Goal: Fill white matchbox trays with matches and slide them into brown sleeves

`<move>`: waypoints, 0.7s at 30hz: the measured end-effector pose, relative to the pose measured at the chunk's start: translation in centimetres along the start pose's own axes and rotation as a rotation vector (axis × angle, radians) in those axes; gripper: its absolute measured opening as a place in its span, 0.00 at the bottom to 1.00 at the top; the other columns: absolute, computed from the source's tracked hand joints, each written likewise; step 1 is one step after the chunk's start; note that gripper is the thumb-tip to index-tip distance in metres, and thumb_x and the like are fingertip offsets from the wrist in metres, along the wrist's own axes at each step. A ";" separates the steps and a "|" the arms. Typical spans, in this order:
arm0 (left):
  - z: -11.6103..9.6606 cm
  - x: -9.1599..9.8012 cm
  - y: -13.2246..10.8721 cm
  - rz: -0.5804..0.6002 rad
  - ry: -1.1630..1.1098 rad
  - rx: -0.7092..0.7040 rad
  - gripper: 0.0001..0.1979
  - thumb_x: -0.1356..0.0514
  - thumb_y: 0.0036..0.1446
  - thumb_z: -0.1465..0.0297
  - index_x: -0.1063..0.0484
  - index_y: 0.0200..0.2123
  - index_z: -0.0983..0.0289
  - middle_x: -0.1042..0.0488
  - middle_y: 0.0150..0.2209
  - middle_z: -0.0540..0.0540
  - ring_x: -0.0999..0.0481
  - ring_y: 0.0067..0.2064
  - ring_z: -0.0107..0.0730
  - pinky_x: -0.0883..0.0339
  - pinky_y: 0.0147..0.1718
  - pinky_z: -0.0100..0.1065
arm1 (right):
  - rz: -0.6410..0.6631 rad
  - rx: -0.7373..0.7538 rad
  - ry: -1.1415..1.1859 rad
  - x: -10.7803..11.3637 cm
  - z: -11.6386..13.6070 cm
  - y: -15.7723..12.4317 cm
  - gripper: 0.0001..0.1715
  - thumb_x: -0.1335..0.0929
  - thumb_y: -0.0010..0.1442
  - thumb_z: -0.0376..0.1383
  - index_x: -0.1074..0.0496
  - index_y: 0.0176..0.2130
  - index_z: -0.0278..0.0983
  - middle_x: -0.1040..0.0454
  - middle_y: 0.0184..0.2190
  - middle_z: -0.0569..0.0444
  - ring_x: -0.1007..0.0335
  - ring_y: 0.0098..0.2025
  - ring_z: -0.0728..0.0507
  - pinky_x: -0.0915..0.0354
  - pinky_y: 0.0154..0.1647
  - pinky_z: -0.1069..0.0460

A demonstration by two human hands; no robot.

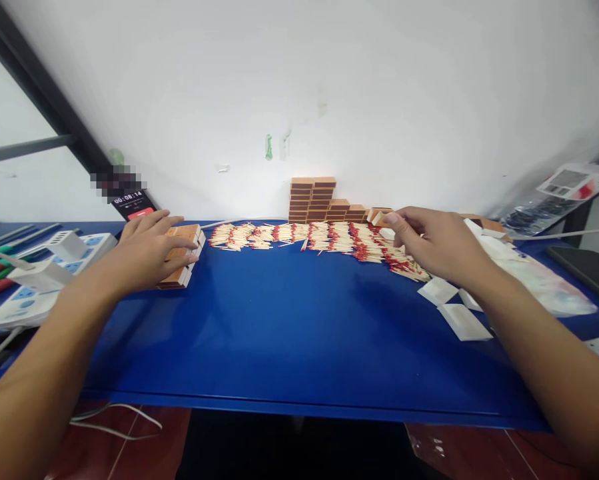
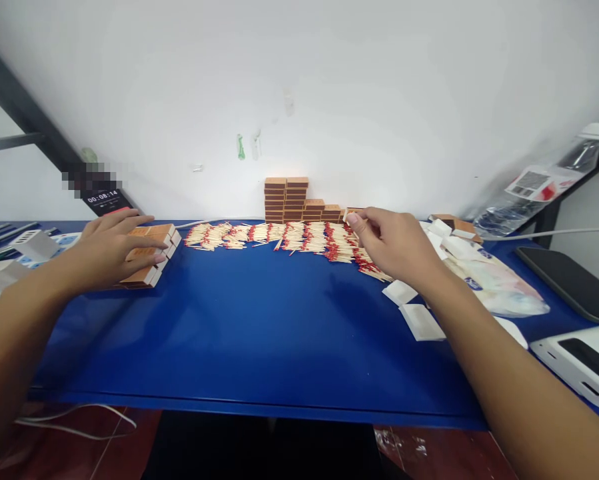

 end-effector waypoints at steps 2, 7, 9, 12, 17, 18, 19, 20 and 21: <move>0.0 0.0 0.1 0.008 0.004 0.004 0.20 0.43 0.72 0.55 0.12 0.49 0.55 0.25 0.67 0.60 0.39 0.75 0.66 0.45 0.70 0.71 | -0.052 -0.092 -0.057 1.1 -0.9 0.2 0.28 0.40 0.77 0.54 0.19 0.47 0.41 0.17 0.33 0.46 0.26 0.34 0.36 0.42 0.38 0.46; -1.5 0.8 0.9 -0.088 -0.112 -0.092 0.19 0.41 0.70 0.50 0.14 0.50 0.50 0.25 0.67 0.57 0.37 0.75 0.57 0.42 0.73 0.62 | -0.027 -0.192 -0.227 2.4 -3.6 0.8 0.19 0.34 0.74 0.46 0.19 0.46 0.37 0.16 0.37 0.43 0.28 0.37 0.38 0.42 0.38 0.45; -3.0 1.5 1.6 -0.116 -0.154 -0.139 0.21 0.41 0.70 0.47 0.15 0.51 0.50 0.26 0.68 0.57 0.37 0.76 0.55 0.39 0.73 0.59 | 0.042 -0.205 -0.270 2.1 -4.7 0.9 0.16 0.31 0.71 0.45 0.19 0.43 0.38 0.17 0.38 0.43 0.29 0.37 0.38 0.43 0.38 0.45; -5.9 3.1 3.2 -0.173 -0.208 -0.184 0.26 0.45 0.73 0.47 0.14 0.50 0.56 0.24 0.66 0.62 0.34 0.74 0.58 0.37 0.72 0.61 | 0.159 -0.221 -0.310 1.2 -5.9 1.0 0.16 0.27 0.68 0.48 0.20 0.36 0.38 0.18 0.35 0.44 0.31 0.33 0.39 0.45 0.36 0.44; -10.7 4.4 6.2 -0.257 -0.370 -0.249 0.18 0.40 0.72 0.56 0.15 0.46 0.60 0.17 0.55 0.62 0.21 0.61 0.54 0.26 0.62 0.55 | 0.275 -0.203 -0.294 -0.8 -6.2 1.2 0.14 0.25 0.64 0.44 0.22 0.30 0.40 0.18 0.31 0.45 0.30 0.33 0.39 0.45 0.34 0.45; -11.6 4.1 6.5 -0.273 -0.399 -0.278 0.16 0.40 0.72 0.59 0.15 0.45 0.61 0.16 0.52 0.61 0.20 0.57 0.52 0.25 0.60 0.53 | 0.283 -0.207 -0.295 -1.1 -6.3 1.2 0.12 0.25 0.63 0.42 0.22 0.29 0.40 0.17 0.31 0.45 0.29 0.32 0.39 0.45 0.34 0.45; -12.4 3.6 6.7 -0.289 -0.432 -0.307 0.14 0.41 0.72 0.62 0.16 0.45 0.62 0.15 0.49 0.61 0.18 0.54 0.50 0.25 0.57 0.52 | 0.287 -0.211 -0.295 -1.3 -6.4 1.3 0.12 0.25 0.62 0.42 0.22 0.29 0.40 0.17 0.31 0.46 0.29 0.32 0.39 0.45 0.34 0.46; -13.1 3.0 6.7 -0.304 -0.466 -0.335 0.13 0.41 0.72 0.64 0.17 0.44 0.62 0.15 0.46 0.60 0.18 0.52 0.48 0.24 0.55 0.50 | 0.288 -0.214 -0.295 -1.5 -6.4 1.3 0.11 0.25 0.62 0.41 0.22 0.28 0.40 0.18 0.30 0.46 0.30 0.32 0.39 0.45 0.34 0.46; -13.7 2.1 6.6 -0.299 -0.495 -0.360 0.13 0.41 0.73 0.65 0.17 0.45 0.62 0.15 0.46 0.60 0.18 0.51 0.47 0.24 0.54 0.48 | 0.285 -0.213 -0.292 -1.5 -6.5 1.3 0.11 0.25 0.61 0.40 0.22 0.28 0.40 0.18 0.29 0.46 0.30 0.31 0.39 0.45 0.34 0.45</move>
Point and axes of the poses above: each hand's wrist, its own y-axis towards the middle knuckle, its own x-axis out of the back of the hand, z = x × y, the point moved 7 cm from there along y, towards the middle knuckle
